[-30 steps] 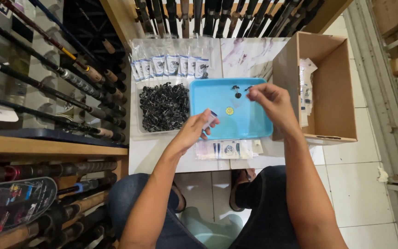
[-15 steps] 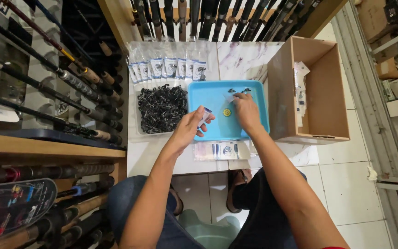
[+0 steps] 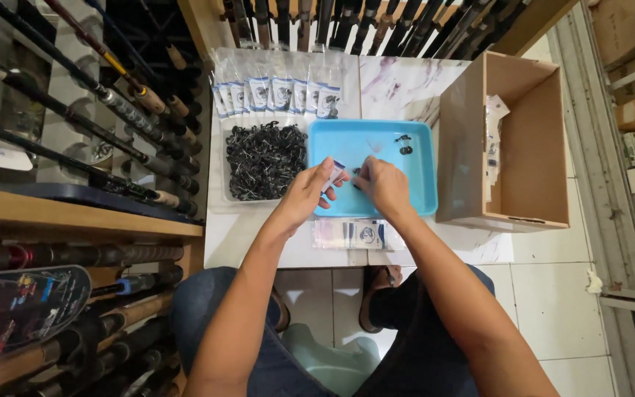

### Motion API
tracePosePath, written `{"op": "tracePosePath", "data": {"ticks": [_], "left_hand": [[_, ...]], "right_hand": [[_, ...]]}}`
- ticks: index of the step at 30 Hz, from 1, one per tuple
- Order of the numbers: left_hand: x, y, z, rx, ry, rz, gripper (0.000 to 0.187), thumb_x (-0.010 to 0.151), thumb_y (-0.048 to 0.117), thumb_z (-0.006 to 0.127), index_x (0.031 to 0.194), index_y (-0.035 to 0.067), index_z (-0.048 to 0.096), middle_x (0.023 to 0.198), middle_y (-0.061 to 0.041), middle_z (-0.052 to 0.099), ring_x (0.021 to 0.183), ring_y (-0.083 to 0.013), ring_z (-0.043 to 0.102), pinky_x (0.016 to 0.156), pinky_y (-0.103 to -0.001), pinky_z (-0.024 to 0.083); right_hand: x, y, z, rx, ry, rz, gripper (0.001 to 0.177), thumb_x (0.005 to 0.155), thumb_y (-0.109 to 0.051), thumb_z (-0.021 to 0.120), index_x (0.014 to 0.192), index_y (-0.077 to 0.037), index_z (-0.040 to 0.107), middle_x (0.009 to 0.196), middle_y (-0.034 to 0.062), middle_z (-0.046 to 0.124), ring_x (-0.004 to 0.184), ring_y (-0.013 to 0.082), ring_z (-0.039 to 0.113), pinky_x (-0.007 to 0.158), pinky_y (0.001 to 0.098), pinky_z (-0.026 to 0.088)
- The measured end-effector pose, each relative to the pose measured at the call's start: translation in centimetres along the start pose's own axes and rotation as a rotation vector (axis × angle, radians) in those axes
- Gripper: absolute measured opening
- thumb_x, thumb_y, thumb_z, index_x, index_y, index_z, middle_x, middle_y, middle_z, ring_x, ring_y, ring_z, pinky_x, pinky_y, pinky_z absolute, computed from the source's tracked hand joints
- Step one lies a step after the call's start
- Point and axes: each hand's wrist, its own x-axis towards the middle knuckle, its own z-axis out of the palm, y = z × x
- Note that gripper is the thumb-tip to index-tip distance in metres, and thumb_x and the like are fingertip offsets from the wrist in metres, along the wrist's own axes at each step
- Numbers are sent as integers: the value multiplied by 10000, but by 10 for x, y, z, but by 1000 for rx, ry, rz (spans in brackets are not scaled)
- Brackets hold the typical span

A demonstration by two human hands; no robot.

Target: The person organizes fishing hooks and swivel connectors, picking them from a large container and sorting them into a blue plastic tray.

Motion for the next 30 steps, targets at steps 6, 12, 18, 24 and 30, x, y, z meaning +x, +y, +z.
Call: {"op": "tracePosePath", "data": {"ticks": [6,12,18,24,30], "left_hand": [[1,-5,1,-9,9,4,625,949,534,398,1005,-37,649,895,-128,627,688,-138,585,555,-244,556],[-1,-1,1,6,4,-5,638,946,541,390,1021,-36,652,896,-128,630,694,-136,592,564,-246,560],[2,-6,1,2,9,3,635,946,544,395,1015,-32,652,889,-125,626,692,-137,590,559,-246,559],[1,-3,2,-20,2,-17,628,938,552,399,1026,-15,655,888,-115,623,701,-135,596,575,-251,562],[-3,2,2,-51,-15,-36,635,947,543,373,1064,-19,644,880,-103,608,696,-122,575,570,-233,552]], "right_hand": [[8,19,9,207,-11,71,223,722,-122,713,889,-147,568,720,35,662,788,302,662,703,437,523],[3,9,-6,140,-56,77,332,667,-231,782,905,-169,558,744,22,663,827,286,661,748,437,518],[20,37,27,233,-140,119,320,635,-191,780,885,-205,581,704,-37,669,813,232,664,750,375,516],[21,41,-6,530,-253,136,347,729,-219,723,1058,-162,630,774,42,683,742,204,641,689,354,514],[13,31,-32,669,-364,136,282,781,-91,626,1025,51,640,758,174,633,587,199,565,496,313,499]]}}
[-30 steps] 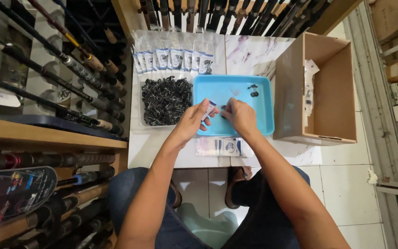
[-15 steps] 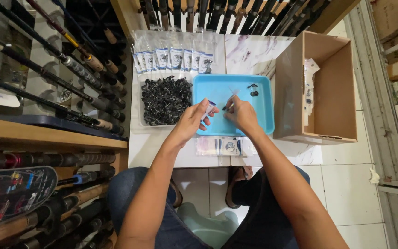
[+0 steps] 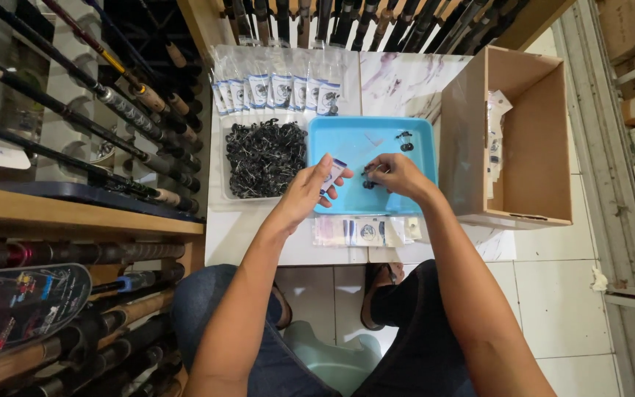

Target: The person organizes fishing hooks and swivel connectors, picking them from a large container and sorting them into a blue plastic tray.

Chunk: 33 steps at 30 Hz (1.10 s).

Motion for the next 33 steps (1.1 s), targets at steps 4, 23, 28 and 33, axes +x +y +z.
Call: {"op": "tracePosePath", "data": {"ticks": [4,23,28,33], "left_hand": [[-1,2,1,2,-15,-4,632,949,541,369,1078,-15,640,869,-88,599,697,-113,567,575,-231,549],[-2,2,4,-100,-101,0,640,952,544,350,1062,-18,635,831,-87,602,673,-115,586,545,-221,552],[-5,-2,6,-118,-181,-4,652,956,546,320,1014,-23,632,833,-107,617,669,-126,597,536,-230,550],[0,-11,7,-37,-308,-9,573,970,488,364,1041,-18,623,916,-118,619,709,-123,582,590,-229,516]], "right_hand": [[6,12,-3,-82,-22,27,360,743,-72,583,1087,21,637,768,174,641,516,217,580,488,350,501],[-54,-53,-30,350,4,-155,207,820,9,538,1011,22,617,869,147,570,802,257,636,679,361,574],[-83,-71,-40,377,37,-279,199,907,-48,557,1063,64,611,907,159,635,854,217,633,726,348,569],[-96,-73,-44,343,107,-424,265,950,-81,502,1156,51,603,977,139,538,846,197,565,678,322,536]]}}
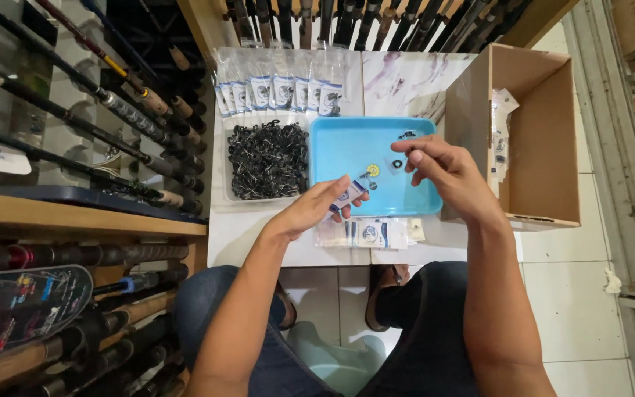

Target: The person organizes fishing hooks and swivel connectors, picking them from a large container and sorting them into a blue plastic tray.

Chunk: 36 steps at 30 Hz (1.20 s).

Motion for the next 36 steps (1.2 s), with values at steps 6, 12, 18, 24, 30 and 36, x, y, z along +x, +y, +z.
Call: {"op": "tracePosePath", "data": {"ticks": [6,12,18,24,30,36], "left_hand": [[-1,2,3,32,-71,-28,569,973,488,360,1076,-7,622,966,-129,616,735,-124,581,618,-230,503],[2,-3,4,40,-149,-65,584,978,493,348,1094,-12,619,955,-128,615,725,-140,589,561,-219,481],[2,-4,9,-30,-163,-88,650,973,526,327,1089,-52,602,918,-157,621,682,-134,595,493,-197,477],[4,-3,7,-121,-96,-74,641,975,520,321,1021,-44,622,874,-174,632,651,-149,616,453,-192,488],[3,1,8,-126,-78,-53,633,976,505,335,1000,-60,621,878,-176,638,659,-149,622,464,-200,503],[5,-6,6,-49,-99,-65,633,962,539,353,1018,-24,638,889,-160,636,680,-154,613,491,-218,502]], "right_hand": [[-1,1,3,-44,44,-39,231,801,11,692,1027,35,653,700,92,573,613,132,546,542,245,491],[-2,-13,11,-86,-62,61,117,729,-7,742,841,-11,710,658,78,648,596,88,508,495,193,424],[2,2,14,-156,-111,-22,103,715,-12,745,812,-41,723,836,86,615,740,141,512,567,229,477],[3,3,15,-205,-69,-2,69,767,-15,692,813,-64,709,1023,106,578,912,191,543,667,263,465],[4,-6,20,-142,-98,4,135,887,-130,628,809,-39,691,1005,123,614,866,178,533,674,261,472],[2,-5,16,-304,-147,3,68,815,-72,682,868,-75,723,974,123,646,855,213,585,689,304,464]]}}
